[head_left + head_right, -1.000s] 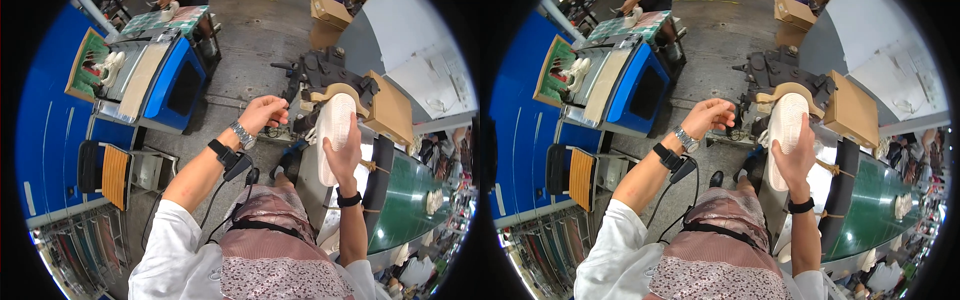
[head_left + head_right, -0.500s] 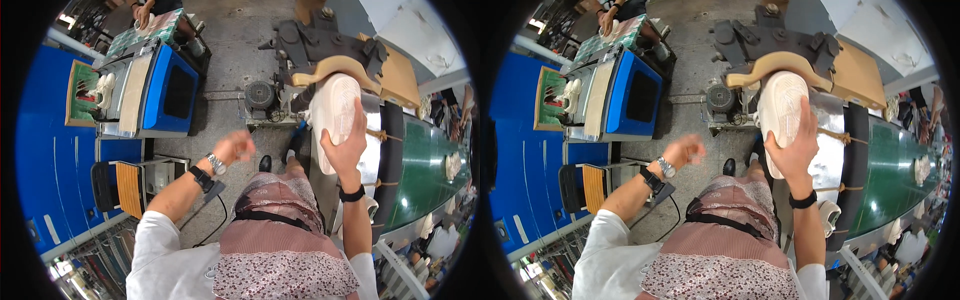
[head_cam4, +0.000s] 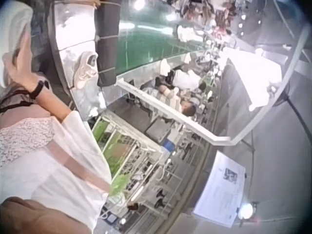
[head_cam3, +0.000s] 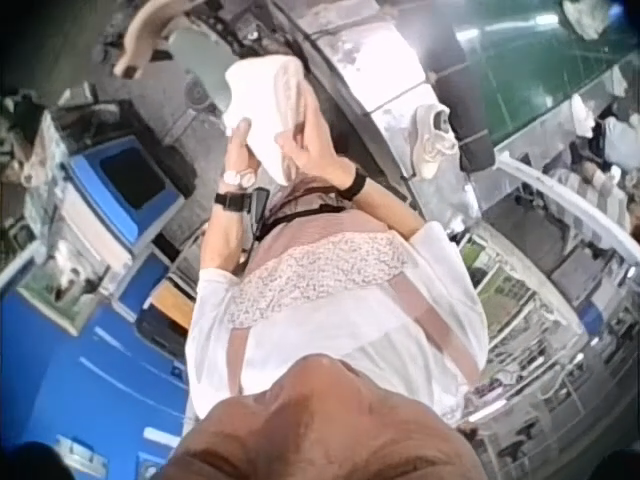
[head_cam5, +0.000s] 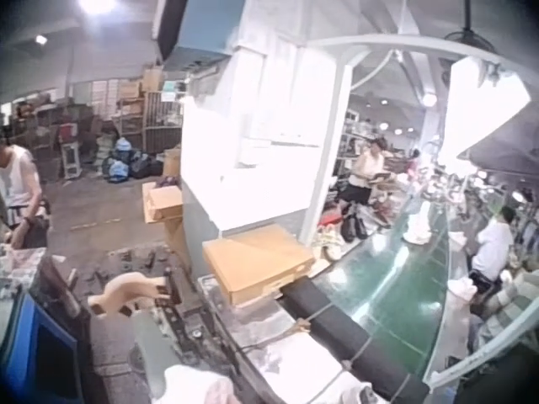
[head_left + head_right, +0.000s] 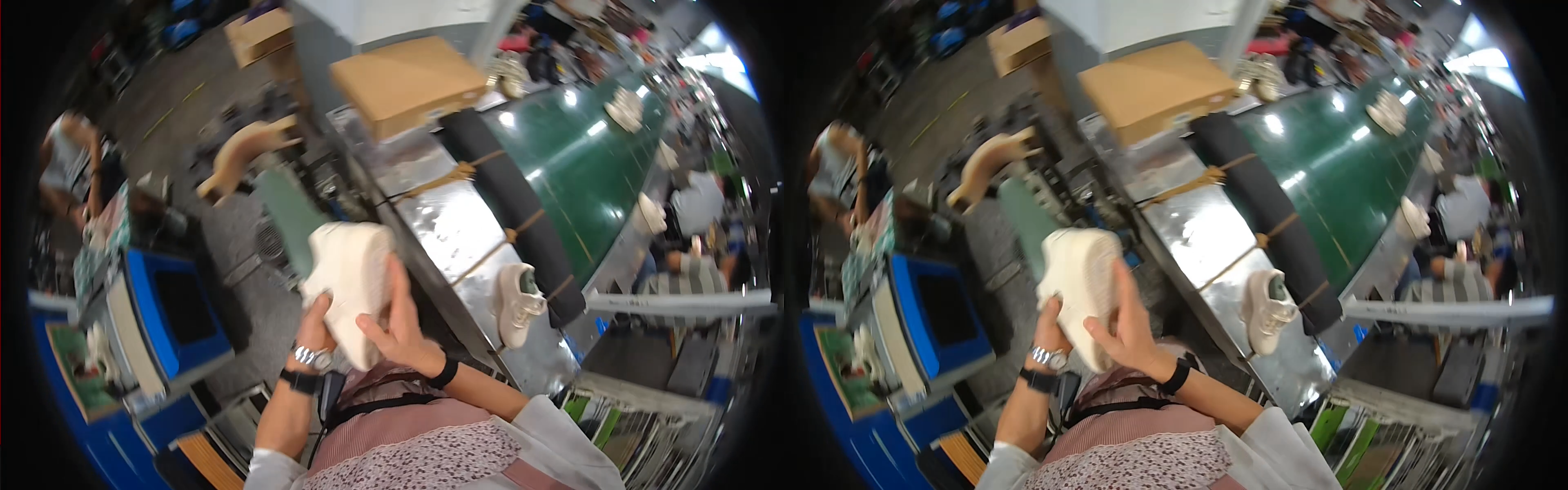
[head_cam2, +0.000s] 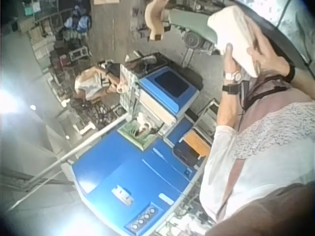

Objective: Inserting shoe lasts into shoes and using a lasting machine on a production line.

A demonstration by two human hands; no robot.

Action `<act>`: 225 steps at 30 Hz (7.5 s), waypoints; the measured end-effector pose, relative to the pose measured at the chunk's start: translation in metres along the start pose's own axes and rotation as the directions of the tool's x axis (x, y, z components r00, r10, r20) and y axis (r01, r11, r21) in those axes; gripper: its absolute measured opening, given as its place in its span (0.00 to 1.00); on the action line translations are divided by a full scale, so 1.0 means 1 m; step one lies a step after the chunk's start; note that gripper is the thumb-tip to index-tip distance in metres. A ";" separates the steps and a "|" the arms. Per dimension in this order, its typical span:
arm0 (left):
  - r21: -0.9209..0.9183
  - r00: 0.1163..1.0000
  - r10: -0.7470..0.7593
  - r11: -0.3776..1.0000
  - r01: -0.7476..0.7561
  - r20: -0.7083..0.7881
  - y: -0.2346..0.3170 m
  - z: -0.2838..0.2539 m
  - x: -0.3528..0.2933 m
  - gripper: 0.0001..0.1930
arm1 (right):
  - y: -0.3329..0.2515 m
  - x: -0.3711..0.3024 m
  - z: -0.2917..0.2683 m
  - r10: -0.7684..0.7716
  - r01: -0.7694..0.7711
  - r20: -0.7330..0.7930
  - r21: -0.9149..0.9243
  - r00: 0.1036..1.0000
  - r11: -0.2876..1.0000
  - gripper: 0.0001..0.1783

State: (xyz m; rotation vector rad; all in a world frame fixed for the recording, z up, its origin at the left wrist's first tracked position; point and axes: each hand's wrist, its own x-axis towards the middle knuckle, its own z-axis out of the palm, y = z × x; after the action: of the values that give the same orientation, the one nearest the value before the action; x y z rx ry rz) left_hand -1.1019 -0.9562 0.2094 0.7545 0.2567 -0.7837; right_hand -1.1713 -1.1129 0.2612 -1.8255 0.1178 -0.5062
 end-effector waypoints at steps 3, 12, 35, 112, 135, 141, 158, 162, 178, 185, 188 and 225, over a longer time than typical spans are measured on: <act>0.078 0.992 0.009 0.997 0.000 -0.124 0.005 -0.023 -0.020 0.32 | 0.026 -0.001 -0.042 0.028 -0.038 0.085 0.112 0.996 0.993 0.39; 0.815 0.959 -0.034 0.519 0.256 -0.280 0.015 -0.053 -0.104 0.31 | 0.072 0.102 0.070 0.438 -0.781 0.717 0.622 0.542 -0.053 0.42; 0.844 0.837 0.115 -0.104 -0.526 0.535 -0.120 0.126 0.200 0.40 | 0.097 -0.211 -0.291 0.285 -0.694 -0.909 -0.007 0.304 0.720 0.36; -0.613 0.975 0.204 0.783 -0.105 0.093 0.021 0.021 0.098 0.40 | -0.017 0.150 0.088 -0.118 0.187 0.158 -0.554 0.980 0.811 0.40; 0.656 0.996 -0.075 0.755 0.030 0.041 0.024 -0.122 -0.080 0.31 | 0.022 0.121 0.109 0.209 -0.708 0.725 0.687 0.656 -0.165 0.33; 0.905 1.000 -0.022 0.425 0.008 0.001 -0.016 -0.066 -0.045 0.35 | 0.000 0.103 0.031 0.035 -0.733 0.738 0.661 0.674 0.160 0.33; 0.746 0.846 -0.250 -0.398 -0.534 0.472 -0.216 0.194 0.198 0.45 | 0.095 -0.300 -0.379 0.239 -0.857 -0.938 -0.101 0.251 0.505 0.45; 0.721 0.800 -0.344 -0.354 -0.596 0.492 -0.225 0.201 0.213 0.41 | 0.133 -0.340 -0.361 0.398 -0.903 -0.897 -0.003 0.193 0.430 0.44; 0.033 0.028 -0.713 -0.007 -0.999 0.700 -0.310 0.486 0.261 0.39 | 0.131 -0.278 -0.326 0.457 -0.712 -0.547 -0.575 0.701 0.404 0.27; -0.130 0.151 -0.754 -0.300 -0.945 0.640 -0.421 0.506 0.297 0.42 | 0.075 -0.292 -0.256 0.333 -0.936 -0.926 -0.058 0.180 0.347 0.29; -0.017 0.221 -0.747 -0.296 -0.955 0.627 -0.431 0.440 0.315 0.32 | 0.081 -0.280 -0.227 0.214 -0.730 -0.895 0.444 -0.392 0.519 0.38; 0.828 0.093 -0.971 0.136 -0.544 0.220 -0.671 -0.109 -0.251 0.42 | 0.090 -0.803 -0.046 0.416 -0.215 -0.655 0.662 -0.631 0.718 0.38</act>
State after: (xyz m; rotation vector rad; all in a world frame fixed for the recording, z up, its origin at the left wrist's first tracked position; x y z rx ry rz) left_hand -1.7513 -1.0577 -0.0964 1.1753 -1.7880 -1.9509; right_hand -1.8975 -0.9162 -0.0371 -0.2604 2.0296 -1.3658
